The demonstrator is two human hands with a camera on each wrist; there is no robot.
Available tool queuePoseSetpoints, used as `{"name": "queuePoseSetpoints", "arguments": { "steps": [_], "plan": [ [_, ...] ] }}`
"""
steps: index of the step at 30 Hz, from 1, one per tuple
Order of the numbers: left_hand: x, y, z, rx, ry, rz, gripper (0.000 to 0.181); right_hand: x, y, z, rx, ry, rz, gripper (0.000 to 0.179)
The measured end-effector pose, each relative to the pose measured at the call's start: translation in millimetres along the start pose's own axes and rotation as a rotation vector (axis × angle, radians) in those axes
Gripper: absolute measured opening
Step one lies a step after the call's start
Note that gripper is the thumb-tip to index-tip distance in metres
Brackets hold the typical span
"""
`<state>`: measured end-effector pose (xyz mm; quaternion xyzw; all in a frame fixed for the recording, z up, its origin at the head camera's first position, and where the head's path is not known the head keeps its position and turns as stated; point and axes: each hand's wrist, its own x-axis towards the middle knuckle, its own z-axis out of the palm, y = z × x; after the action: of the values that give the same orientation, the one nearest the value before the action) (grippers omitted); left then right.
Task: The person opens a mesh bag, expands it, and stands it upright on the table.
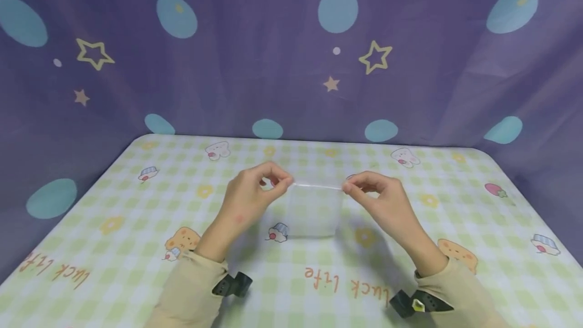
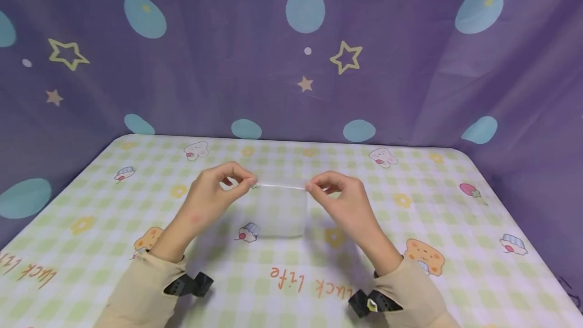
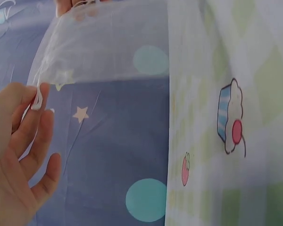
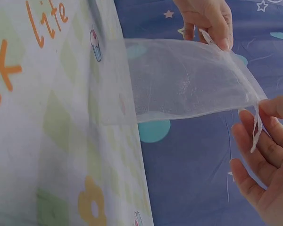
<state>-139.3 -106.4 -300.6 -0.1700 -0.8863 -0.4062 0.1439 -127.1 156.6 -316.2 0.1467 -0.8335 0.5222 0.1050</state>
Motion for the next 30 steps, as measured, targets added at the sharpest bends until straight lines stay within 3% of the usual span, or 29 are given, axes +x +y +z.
{"name": "queuePoseSetpoints", "arguments": {
  "steps": [9, 17, 20, 23, 26, 30],
  "plan": [
    [-0.5, -4.7, -4.2, 0.081, -0.104, 0.040, 0.005, 4.9, 6, -2, -0.116, 0.019, -0.138, 0.005],
    [0.9, -3.4, -6.3, 0.101, -0.115, 0.097, 0.004, 5.0, 7, -6, -0.115, -0.011, -0.149, 0.005],
    [0.2, -0.6, -4.2, 0.063, -0.057, 0.102, 0.001, 4.3, 5, -8, -0.047, -0.027, -0.106, 0.007],
    [-0.8, 3.8, 0.0, -0.013, 0.003, 0.090, 0.008, 3.3, 1, -9, 0.086, -0.042, -0.054, 0.013],
    [-1.9, 6.6, 4.9, -0.089, 0.010, 0.083, 0.015, 2.4, -3, -9, 0.215, -0.053, -0.031, 0.017],
    [-3.4, 8.5, 11.5, -0.146, 0.010, 0.119, 0.017, 1.5, -7, -8, 0.305, -0.063, -0.019, 0.017]
  ]
}}
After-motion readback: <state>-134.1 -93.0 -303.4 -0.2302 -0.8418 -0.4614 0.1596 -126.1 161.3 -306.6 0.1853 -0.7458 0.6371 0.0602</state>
